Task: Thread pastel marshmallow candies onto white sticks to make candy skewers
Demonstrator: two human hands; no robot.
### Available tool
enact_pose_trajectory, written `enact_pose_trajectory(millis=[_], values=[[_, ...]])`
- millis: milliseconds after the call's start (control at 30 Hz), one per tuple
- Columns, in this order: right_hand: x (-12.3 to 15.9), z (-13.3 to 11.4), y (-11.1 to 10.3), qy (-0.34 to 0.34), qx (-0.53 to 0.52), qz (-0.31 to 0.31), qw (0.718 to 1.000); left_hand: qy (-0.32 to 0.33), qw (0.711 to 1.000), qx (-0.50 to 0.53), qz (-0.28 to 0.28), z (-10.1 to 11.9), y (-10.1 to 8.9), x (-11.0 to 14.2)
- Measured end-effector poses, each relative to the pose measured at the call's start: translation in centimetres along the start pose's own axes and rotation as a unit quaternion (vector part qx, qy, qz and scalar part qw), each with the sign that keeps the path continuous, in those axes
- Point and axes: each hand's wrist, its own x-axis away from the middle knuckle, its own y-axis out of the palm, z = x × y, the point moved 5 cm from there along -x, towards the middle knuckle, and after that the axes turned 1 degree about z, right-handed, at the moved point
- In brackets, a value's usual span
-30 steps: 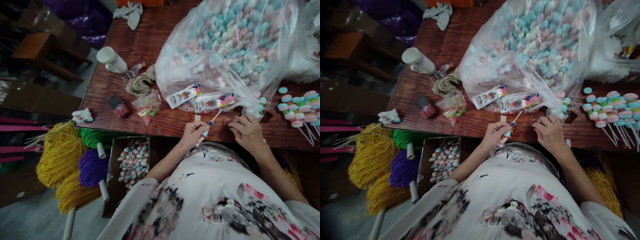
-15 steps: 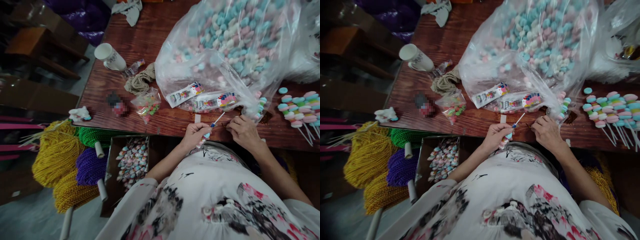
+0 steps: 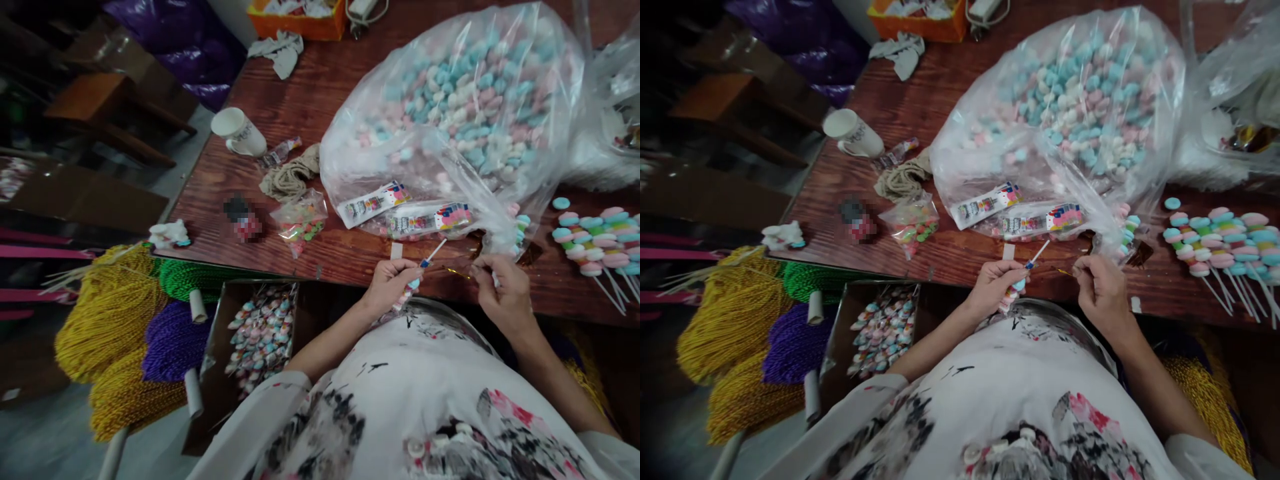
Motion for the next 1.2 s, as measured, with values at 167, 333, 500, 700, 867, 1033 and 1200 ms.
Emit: enact_pose_trajectory(millis=[167, 333, 500, 700, 867, 1033, 1200], values=[[0.0, -4.0, 2.2, -0.042, -0.106, -0.002, 0.993, 0.071, 0.997, -0.018, -0.011, 1.2, 1.1, 0.0], [-0.6, -4.9, 3.8, -0.079, -0.096, -0.013, 0.992, 0.144, 0.987, -0.064, -0.025, 2.0, 1.3, 0.4], [-0.6, -4.2, 4.3, -0.051, -0.082, -0.035, 0.995, 0.202, 0.971, -0.116, -0.047, 1.6, 1.0, 0.6], [0.4, -2.6, 4.8, 0.027, -0.119, -0.022, 0.992, 0.222, 0.964, -0.116, -0.092, 1.5, 1.0, 0.5], [1.0, -1.2, 5.0, 0.095, -0.160, -0.049, 0.981, 0.231, 0.957, -0.144, -0.102, 1.3, 1.1, 0.4], [1.0, -0.3, 5.2, 0.149, -0.262, -0.121, 0.946, 0.236, 0.953, -0.158, -0.104, 1.0, 1.2, 0.5], [0.8, -1.2, 4.9, 0.142, -0.250, -0.062, 0.956, 0.268, 0.947, -0.146, -0.103, 1.3, 1.4, 0.6]])
